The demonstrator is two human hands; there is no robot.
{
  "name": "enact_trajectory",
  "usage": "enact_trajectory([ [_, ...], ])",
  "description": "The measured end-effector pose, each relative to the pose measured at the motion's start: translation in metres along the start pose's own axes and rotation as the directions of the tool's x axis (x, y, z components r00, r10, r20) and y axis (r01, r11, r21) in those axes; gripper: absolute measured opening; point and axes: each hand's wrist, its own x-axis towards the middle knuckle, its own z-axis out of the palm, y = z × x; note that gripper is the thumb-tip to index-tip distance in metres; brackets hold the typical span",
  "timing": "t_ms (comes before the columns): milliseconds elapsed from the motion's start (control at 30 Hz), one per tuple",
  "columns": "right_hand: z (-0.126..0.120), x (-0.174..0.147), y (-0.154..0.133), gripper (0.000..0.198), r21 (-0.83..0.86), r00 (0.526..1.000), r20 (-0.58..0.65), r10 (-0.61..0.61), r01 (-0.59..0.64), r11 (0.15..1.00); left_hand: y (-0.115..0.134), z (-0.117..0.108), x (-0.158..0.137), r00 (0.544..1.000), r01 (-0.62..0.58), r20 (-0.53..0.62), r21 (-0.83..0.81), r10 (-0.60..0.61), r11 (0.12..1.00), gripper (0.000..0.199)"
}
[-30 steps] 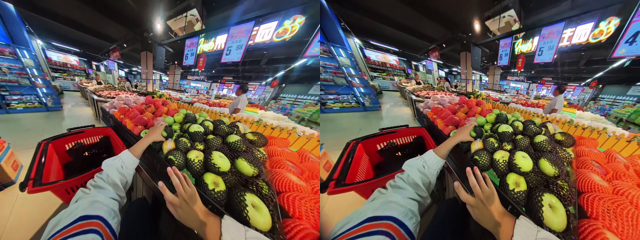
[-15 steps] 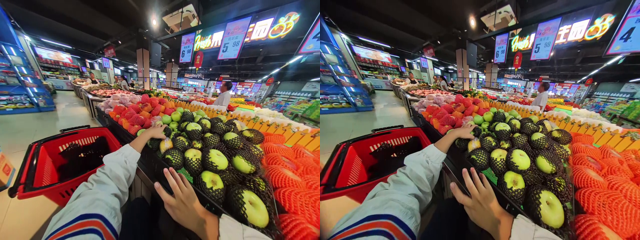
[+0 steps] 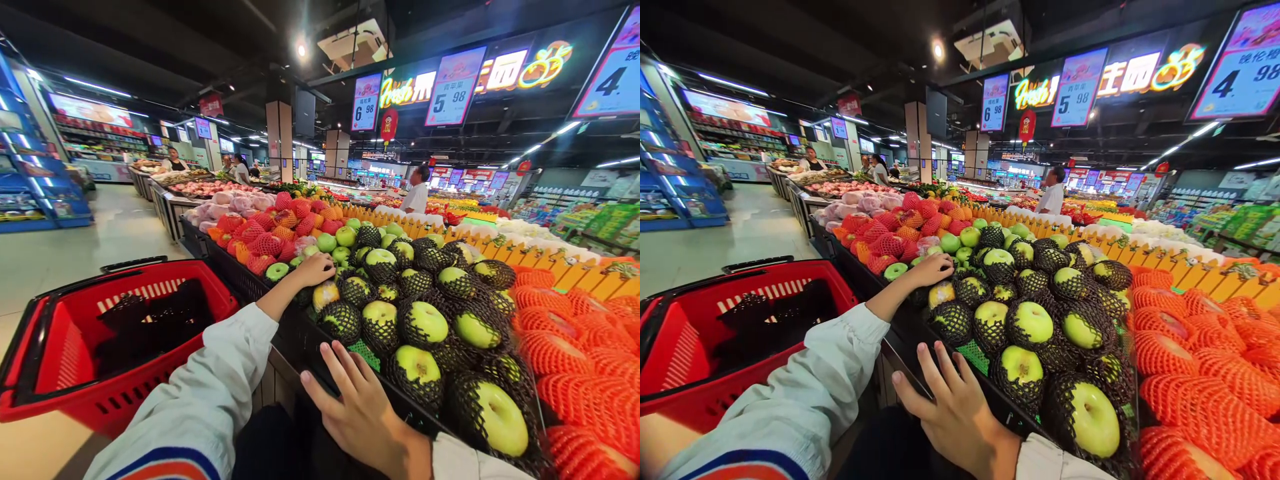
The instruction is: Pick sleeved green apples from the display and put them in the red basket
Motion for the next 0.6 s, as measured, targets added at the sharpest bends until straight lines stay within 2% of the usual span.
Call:
enact_trajectory([
  [267,-0.0032,-0.0002,-0.0009,0.073,0.001,0.998,0.065,-0.001,0.001,1.0,0.0035,-0.0023,0.0039,0.994,0.107,0.015,0.081,-0.108,0.991,0.037],
  [433,-0.0011,-0.0012,-0.0018,0.074,-0.009,0.996,0.087,0.012,-0.011,1.0,0.008,-0.0059,0.0059,0.996,0.066,0.051,0.175,-0.076,0.982,0.048],
  [533,0.0,-0.0014,-0.0019,0.074,-0.013,0.996,0.087,0.012,-0.011,1.0,0.0047,-0.0037,0.0028,0.995,0.021,0.09,0.233,-0.043,0.972,0.04],
  [600,0.0,-0.0015,-0.0021,0.074,-0.012,0.996,0.09,0.01,-0.009,1.0,-0.001,-0.0013,-0.001,0.993,0.003,0.115,0.205,-0.027,0.979,0.035],
])
